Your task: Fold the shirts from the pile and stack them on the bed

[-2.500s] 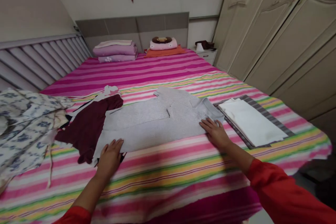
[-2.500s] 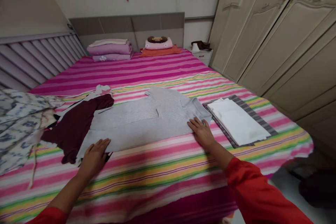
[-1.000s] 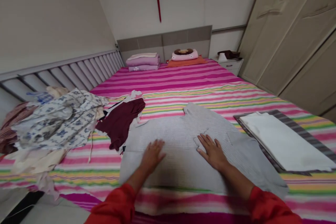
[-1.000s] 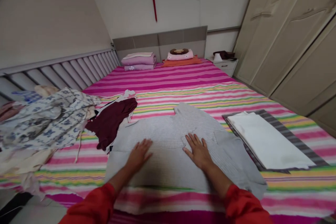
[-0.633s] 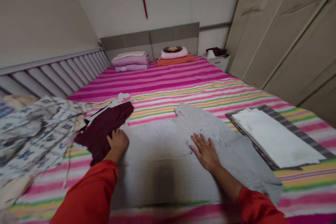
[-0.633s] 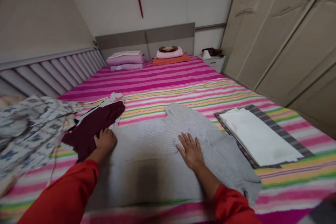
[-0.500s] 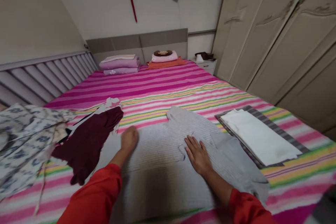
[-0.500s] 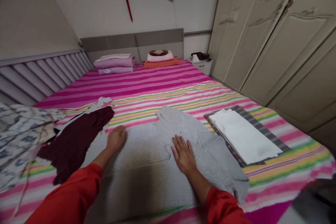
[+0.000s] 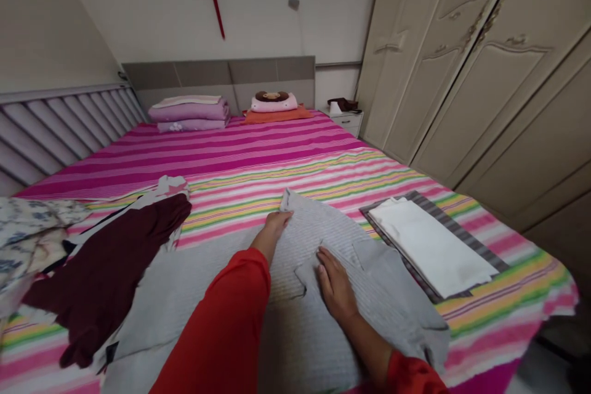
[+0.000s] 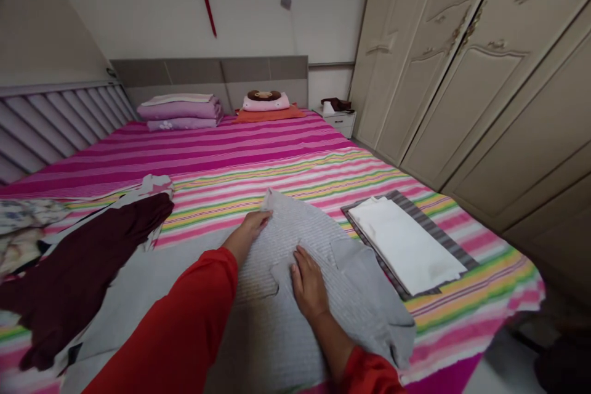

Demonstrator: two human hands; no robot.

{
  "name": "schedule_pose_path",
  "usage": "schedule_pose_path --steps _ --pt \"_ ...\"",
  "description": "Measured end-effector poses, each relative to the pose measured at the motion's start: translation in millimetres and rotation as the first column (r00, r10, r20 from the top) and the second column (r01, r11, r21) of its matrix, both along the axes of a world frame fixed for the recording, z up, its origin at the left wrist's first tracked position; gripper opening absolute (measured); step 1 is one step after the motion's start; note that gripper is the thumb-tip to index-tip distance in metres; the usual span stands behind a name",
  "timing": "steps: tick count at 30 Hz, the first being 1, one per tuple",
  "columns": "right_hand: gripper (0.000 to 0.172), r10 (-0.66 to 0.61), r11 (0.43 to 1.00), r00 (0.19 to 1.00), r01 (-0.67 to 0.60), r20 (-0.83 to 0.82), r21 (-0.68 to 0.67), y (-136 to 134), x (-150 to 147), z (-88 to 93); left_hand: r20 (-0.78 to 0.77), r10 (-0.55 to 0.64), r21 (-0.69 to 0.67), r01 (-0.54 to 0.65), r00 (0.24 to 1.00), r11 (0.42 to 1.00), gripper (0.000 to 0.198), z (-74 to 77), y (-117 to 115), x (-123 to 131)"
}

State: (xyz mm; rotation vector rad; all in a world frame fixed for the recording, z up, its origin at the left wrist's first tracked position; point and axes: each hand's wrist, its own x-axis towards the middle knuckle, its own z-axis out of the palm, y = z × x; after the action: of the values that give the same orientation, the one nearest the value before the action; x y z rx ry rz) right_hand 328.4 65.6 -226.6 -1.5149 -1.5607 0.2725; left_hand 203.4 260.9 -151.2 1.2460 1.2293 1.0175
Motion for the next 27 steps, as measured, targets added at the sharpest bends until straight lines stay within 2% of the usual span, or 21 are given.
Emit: schedule_pose_path --steps 2,4,5,6,7,8,9,10,11,12,14,15,16,17,19,22,25,27 --pt "0.046 -0.004 1.0 0.996 0.004 -0.092 0.0 1.1 0.5 1.5 -0.031 -0.055 0.056 0.057 0.998 0.997 0.014 8.6 -17.6 -0.6" --pt "0.051 -0.033 0.999 0.978 0.034 -0.205 0.0 1.7 1.7 2.7 -0.057 -0.126 0.127 0.133 0.99 0.983 0.009 11.6 -50.7 -6.4" --pt "0.054 -0.064 0.998 0.961 0.065 -0.269 -0.007 1.6 2.7 3.1 -0.099 -0.215 0.187 0.23 0.972 0.955 0.006 10.0 -71.8 -11.5" --pt "0.057 -0.103 0.995 0.938 0.101 -0.33 -0.023 1.3 3.9 3.5 -0.171 -0.325 0.247 0.359 0.93 0.9 0.005 6.4 -94.3 -17.8" --pt "0.058 -0.14 0.99 0.914 0.133 -0.381 -0.044 0.7 5.3 3.8 -0.296 -0.463 0.306 0.542 0.835 0.783 0.01 1.3 -116.3 -25.3" --pt "0.058 -0.172 0.985 0.89 0.157 -0.423 -0.07 -0.1 6.8 4.1 -0.43 -0.561 0.321 0.7 0.707 0.637 0.018 -4.6 -135.9 -33.9" --pt "0.058 -0.196 0.981 0.87 0.171 -0.452 -0.096 -0.9 8.3 4.5 -0.545 -0.613 0.306 0.816 0.573 0.491 0.028 -10.3 -151.3 -43.4" --pt "0.059 -0.21 0.978 0.856 0.174 -0.472 -0.12 -1.7 9.7 5.0 -0.616 -0.619 0.283 0.87 0.487 0.403 0.036 -14.9 -161.4 -53.9" --pt "0.06 -0.217 0.976 0.848 0.173 -0.484 -0.135 -2.3 11.1 5.7 -0.642 -0.594 0.279 0.87 0.484 0.407 0.041 -17.8 -165.6 -65.8" --pt "0.06 -0.226 0.974 0.84 0.178 -0.493 -0.143 -2.6 12.3 6.4 -0.649 -0.54 0.292 0.831 0.536 0.474 0.042 -18.5 -164.1 -79.3" --pt "0.061 -0.257 0.966 0.821 0.211 -0.51 -0.147 -2.7 14.1 8.0 -0.702 -0.328 0.285 0.671 0.632 0.684 0.042 -13.4 -148.3 -111.4" --pt "0.062 -0.27 0.963 0.812 0.229 -0.518 -0.143 -2.4 14.5 8.8 -0.753 -0.209 0.262 0.575 0.624 0.775 0.045 -8.5 -137.0 -129.6" --pt "0.063 -0.279 0.96 0.803 0.243 -0.527 -0.139 -2.0 14.7 9.5 -0.82 -0.114 0.221 0.494 0.561 0.841 0.051 -3.1 -125.7 -148.7" --pt "0.063 -0.284 0.959 0.795 0.248 -0.536 -0.139 -1.6 14.8 10.1 -0.866 -0.065 0.184 0.436 0.496 0.881 0.057 2.2 -115.6 -167.8" --pt "0.062 -0.278 0.96 0.781 0.239 -0.559 -0.143 -0.8 14.6 11.4 -0.917 -0.023 0.131 0.357 0.397 0.925 0.067 10.1 -102.8 -203.3" --pt "0.059 -0.259 0.966 0.758 0.21 -0.599 -0.151 0.3 15.4 15.5 -0.956 -0.015 0.074 0.288 0.294 0.955 0.068 16.0 -101.1 -240.0" --pt "0.056 -0.218 0.976 0.708 0.144 -0.672 -0.165 1.8 17.8 23.1 -0.98 -0.024 0.03 0.265 0.199 0.964 0.056 22.8 -106.3 -254.9" --pt "0.053 -0.19 0.98 0.633 0.074 -0.75 -0.185 3.1 19.9 29.1 -0.988 -0.021 0.02 0.265 0.152 0.964 0.043 30.6 -108.8 -258.6"
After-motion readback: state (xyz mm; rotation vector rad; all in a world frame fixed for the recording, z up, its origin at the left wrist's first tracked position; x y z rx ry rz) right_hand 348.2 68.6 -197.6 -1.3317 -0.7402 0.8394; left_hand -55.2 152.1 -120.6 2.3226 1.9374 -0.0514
